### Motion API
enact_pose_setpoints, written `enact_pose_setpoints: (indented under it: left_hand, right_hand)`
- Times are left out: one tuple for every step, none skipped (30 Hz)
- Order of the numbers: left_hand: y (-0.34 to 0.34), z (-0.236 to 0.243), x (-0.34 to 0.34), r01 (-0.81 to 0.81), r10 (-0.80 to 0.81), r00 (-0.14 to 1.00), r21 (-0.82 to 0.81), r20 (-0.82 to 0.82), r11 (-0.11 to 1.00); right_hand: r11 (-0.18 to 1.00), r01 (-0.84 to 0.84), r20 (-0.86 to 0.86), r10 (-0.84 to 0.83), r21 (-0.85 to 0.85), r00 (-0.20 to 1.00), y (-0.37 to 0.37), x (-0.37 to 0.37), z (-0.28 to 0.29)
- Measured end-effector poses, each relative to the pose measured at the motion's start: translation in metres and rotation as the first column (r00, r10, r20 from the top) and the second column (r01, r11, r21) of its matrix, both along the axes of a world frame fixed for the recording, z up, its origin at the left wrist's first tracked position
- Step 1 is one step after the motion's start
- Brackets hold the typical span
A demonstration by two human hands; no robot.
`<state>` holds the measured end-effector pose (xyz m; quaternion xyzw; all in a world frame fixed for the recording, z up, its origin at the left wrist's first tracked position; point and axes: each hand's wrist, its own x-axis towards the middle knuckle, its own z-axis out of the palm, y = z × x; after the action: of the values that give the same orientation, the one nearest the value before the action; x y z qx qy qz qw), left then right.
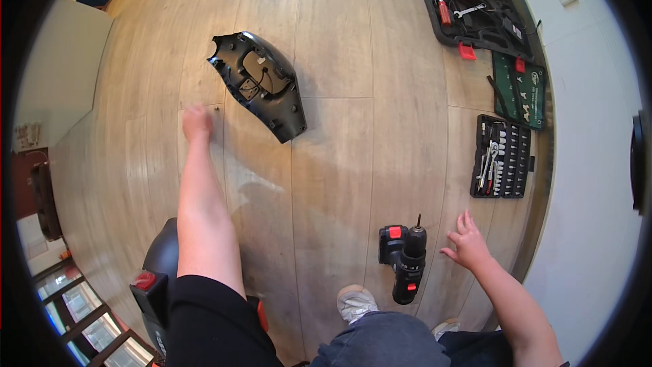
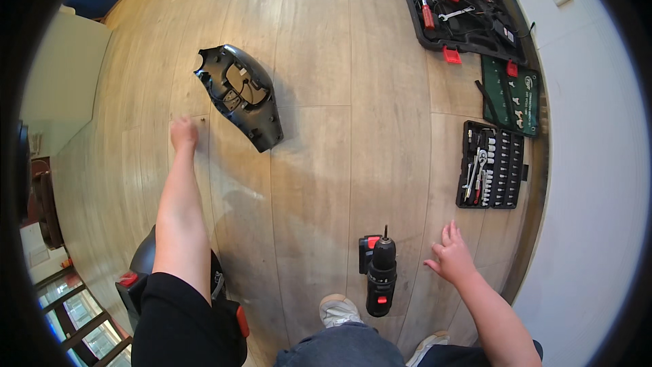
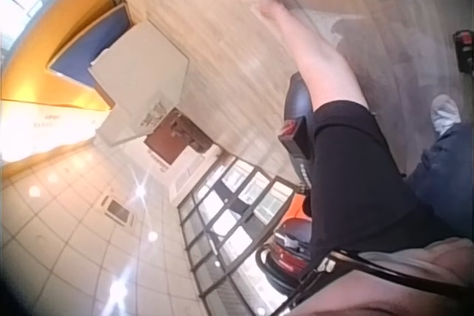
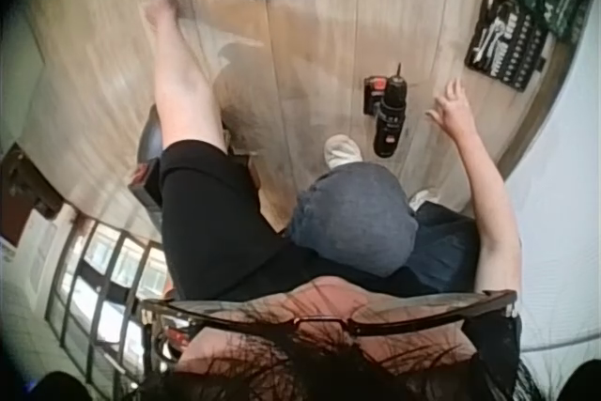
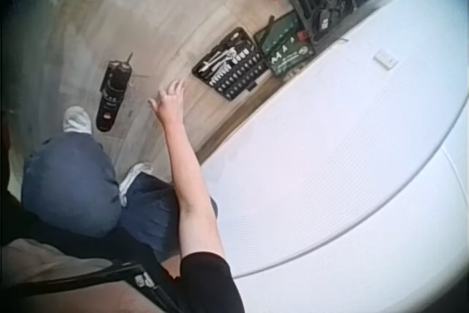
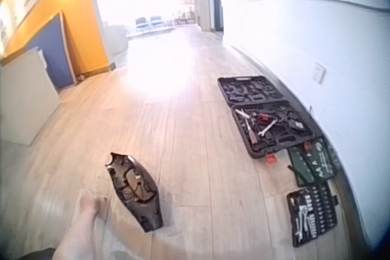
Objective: The user is seen repairing a scooter's dashboard or instrument panel using a power drill.
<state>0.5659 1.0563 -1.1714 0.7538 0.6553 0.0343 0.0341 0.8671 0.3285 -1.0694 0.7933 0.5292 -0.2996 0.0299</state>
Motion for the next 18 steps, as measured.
enact_pose_setpoints:
  left_hand:
    - [-0.006,-0.002,0.001,-0.004,0.004,1.000,0.003,-0.005,1.000]
    - [-0.033,-0.004,0.038,0.179,-0.181,0.982,-0.039,-0.062,0.983]
    - [-0.053,0.004,0.060,0.343,-0.350,0.929,-0.074,-0.118,0.936]
    - [-0.062,0.010,0.065,0.346,-0.352,0.929,-0.069,-0.115,0.936]
    - [-0.072,0.013,0.064,0.287,-0.292,0.951,-0.054,-0.100,0.956]
    - [-0.079,0.015,0.065,0.229,-0.231,0.969,-0.040,-0.083,0.973]
    - [-0.080,0.009,0.064,0.228,-0.229,0.971,-0.021,-0.070,0.974]
    - [-0.079,0.006,0.057,0.231,-0.232,0.970,-0.016,-0.077,0.973]
    - [-0.079,0.000,0.052,0.207,-0.206,0.977,0.016,-0.053,0.978]
    - [-0.079,-0.006,0.045,0.182,-0.180,0.983,0.047,-0.028,0.982]
    - [-0.077,-0.011,0.037,0.184,-0.183,0.983,0.054,-0.030,0.981]
    - [-0.077,-0.009,0.034,0.192,-0.190,0.981,0.060,-0.033,0.980]
    - [-0.077,-0.007,0.032,0.198,-0.195,0.980,0.067,-0.038,0.978]
    - [-0.088,-0.006,0.042,0.219,-0.217,0.976,0.061,-0.034,0.974]
    - [-0.100,-0.001,0.049,0.140,-0.140,0.990,0.040,-0.016,0.989]
    - [-0.110,0.001,0.057,0.062,-0.062,0.998,0.018,-0.001,0.998]
    - [-0.112,0.003,0.051,0.066,-0.066,0.998,0.023,-0.003,0.998]
    - [-0.112,0.000,0.044,0.030,-0.030,1.000,0.043,0.004,0.999]
  right_hand:
    - [1.000,0.001,-0.005,-0.001,0.001,1.000,0.000,0.000,-0.001]
    - [1.000,0.023,0.008,-0.023,-0.017,1.000,-0.005,-0.002,0.001]
    - [0.999,0.030,0.023,-0.029,-0.037,0.999,-0.007,-0.004,0.003]
    - [0.998,0.029,0.036,-0.027,-0.049,0.999,-0.007,-0.003,0.004]
    - [0.998,0.032,0.035,-0.030,-0.048,0.999,-0.008,-0.004,0.001]
    - [0.999,0.019,0.034,-0.018,-0.036,0.999,-0.008,-0.004,-0.003]
    - [1.000,0.007,0.035,-0.007,-0.024,0.999,-0.010,-0.003,-0.005]
    - [1.000,0.011,0.030,-0.010,-0.018,1.000,-0.008,-0.006,-0.003]
    - [1.000,0.004,0.035,-0.003,-0.022,0.999,-0.004,-0.004,-0.001]
    - [1.000,-0.003,0.041,0.005,-0.027,0.999,-0.001,-0.003,0.000]
    - [1.000,-0.001,0.041,0.002,-0.019,0.999,0.000,-0.003,-0.003]
    - [1.000,0.000,0.041,0.000,-0.008,0.999,-0.003,-0.004,-0.003]
    - [1.000,0.000,0.042,0.000,0.004,0.999,-0.006,-0.004,-0.004]
    - [1.000,0.022,0.045,-0.022,-0.003,0.999,-0.010,-0.005,-0.004]
    - [1.000,0.026,0.048,-0.026,-0.007,0.998,-0.011,-0.006,-0.004]
    - [0.999,0.031,0.053,-0.030,-0.011,0.998,-0.013,-0.006,-0.005]
    - [0.999,0.035,0.051,-0.035,-0.005,0.998,-0.012,-0.008,-0.005]
    - [1.000,0.029,0.048,-0.029,0.011,0.998,-0.011,-0.007,-0.006]
